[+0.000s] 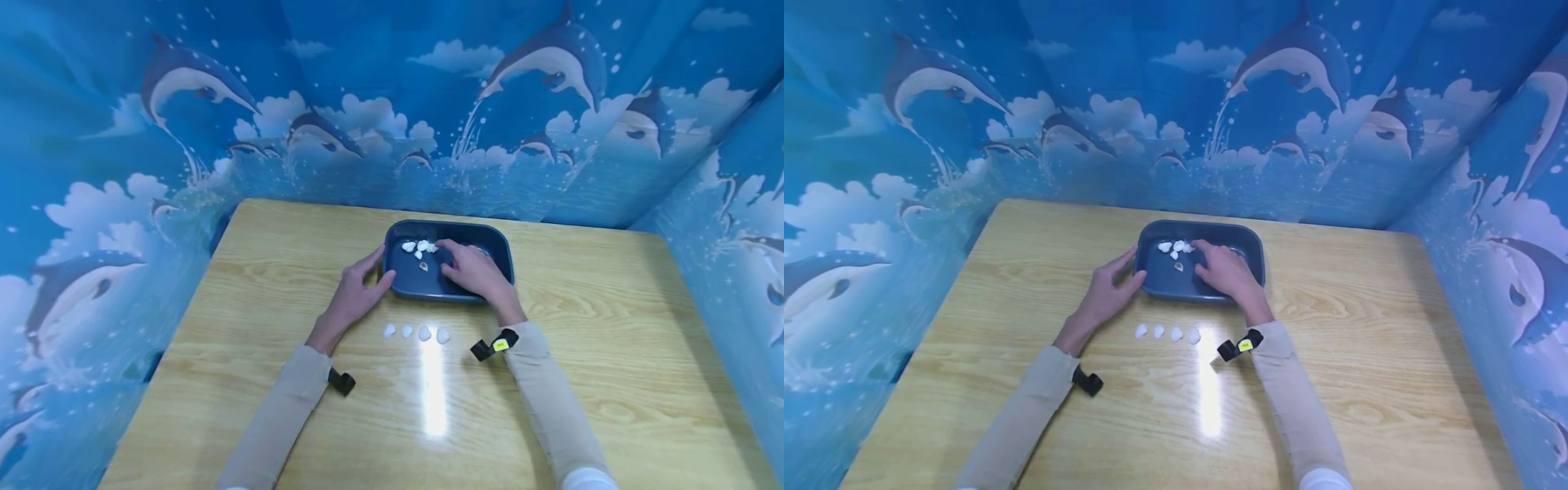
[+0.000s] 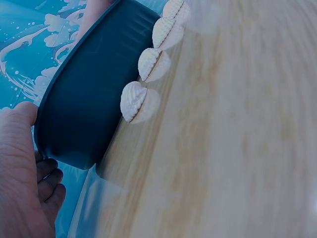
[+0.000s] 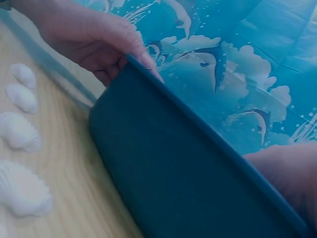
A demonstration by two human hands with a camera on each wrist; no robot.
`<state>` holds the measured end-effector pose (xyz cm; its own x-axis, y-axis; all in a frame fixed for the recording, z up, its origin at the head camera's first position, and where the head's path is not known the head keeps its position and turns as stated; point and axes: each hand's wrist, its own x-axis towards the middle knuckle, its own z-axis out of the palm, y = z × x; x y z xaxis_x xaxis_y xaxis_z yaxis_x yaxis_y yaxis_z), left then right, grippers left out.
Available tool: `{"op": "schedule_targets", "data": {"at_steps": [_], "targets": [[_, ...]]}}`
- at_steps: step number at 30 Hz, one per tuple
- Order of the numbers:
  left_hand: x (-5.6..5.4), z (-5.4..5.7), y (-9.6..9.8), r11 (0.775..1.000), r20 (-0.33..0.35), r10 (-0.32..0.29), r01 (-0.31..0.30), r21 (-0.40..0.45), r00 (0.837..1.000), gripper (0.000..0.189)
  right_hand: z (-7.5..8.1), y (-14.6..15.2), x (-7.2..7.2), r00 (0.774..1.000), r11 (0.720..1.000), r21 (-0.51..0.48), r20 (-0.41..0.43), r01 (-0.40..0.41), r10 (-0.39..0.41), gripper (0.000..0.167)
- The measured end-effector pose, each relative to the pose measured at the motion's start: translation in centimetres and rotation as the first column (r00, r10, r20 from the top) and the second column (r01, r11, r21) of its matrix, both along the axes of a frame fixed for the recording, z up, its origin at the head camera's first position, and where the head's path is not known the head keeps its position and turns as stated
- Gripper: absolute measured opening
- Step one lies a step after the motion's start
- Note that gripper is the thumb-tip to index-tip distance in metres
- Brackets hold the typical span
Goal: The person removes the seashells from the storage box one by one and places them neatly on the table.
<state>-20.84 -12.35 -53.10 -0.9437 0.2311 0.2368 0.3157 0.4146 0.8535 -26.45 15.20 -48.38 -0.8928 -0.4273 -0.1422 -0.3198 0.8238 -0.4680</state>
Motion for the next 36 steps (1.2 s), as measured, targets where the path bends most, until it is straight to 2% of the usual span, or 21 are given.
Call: {"op": "schedule_targets", "data": {"at_steps": [7, 17, 22, 28, 36], "targets": [[0.11, 0.29, -0.09, 1.0, -0.007, 0.003, -0.003, 0.003, 1.0, 0.068, -0.3, -0.67, -0.18, 1.0, 0.999, 0.039, 0.005, -0.028, 0.027, 0.053], [0.13, 0.1, -0.05, 1.0, -0.007, 0.011, -0.011, -0.004, 1.0, 0.068, -0.27, -0.65, -0.13, 0.999, 0.999, -0.034, -0.031, -0.028, 0.027, 0.018], [0.04, -0.05, -0.02, 1.0, -0.017, 0.009, -0.009, -0.002, 1.0, 0.067, -0.28, -0.56, -0.17, 0.998, 0.997, -0.065, -0.031, -0.048, 0.046, 0.011], [0.07, 0.08, 0.0, 1.0, -0.019, 0.01, -0.01, 0.004, 1.0, 0.067, -0.27, -0.53, -0.28, 0.998, 0.995, -0.067, -0.016, -0.068, 0.067, 0.013], [0.11, 0.16, 0.11, 1.0, -0.015, 0.012, -0.012, -0.005, 1.0, 0.066, -0.26, -0.49, -0.16, 1.0, 0.999, -0.037, 0.0, -0.03, 0.03, 0.026]]}}
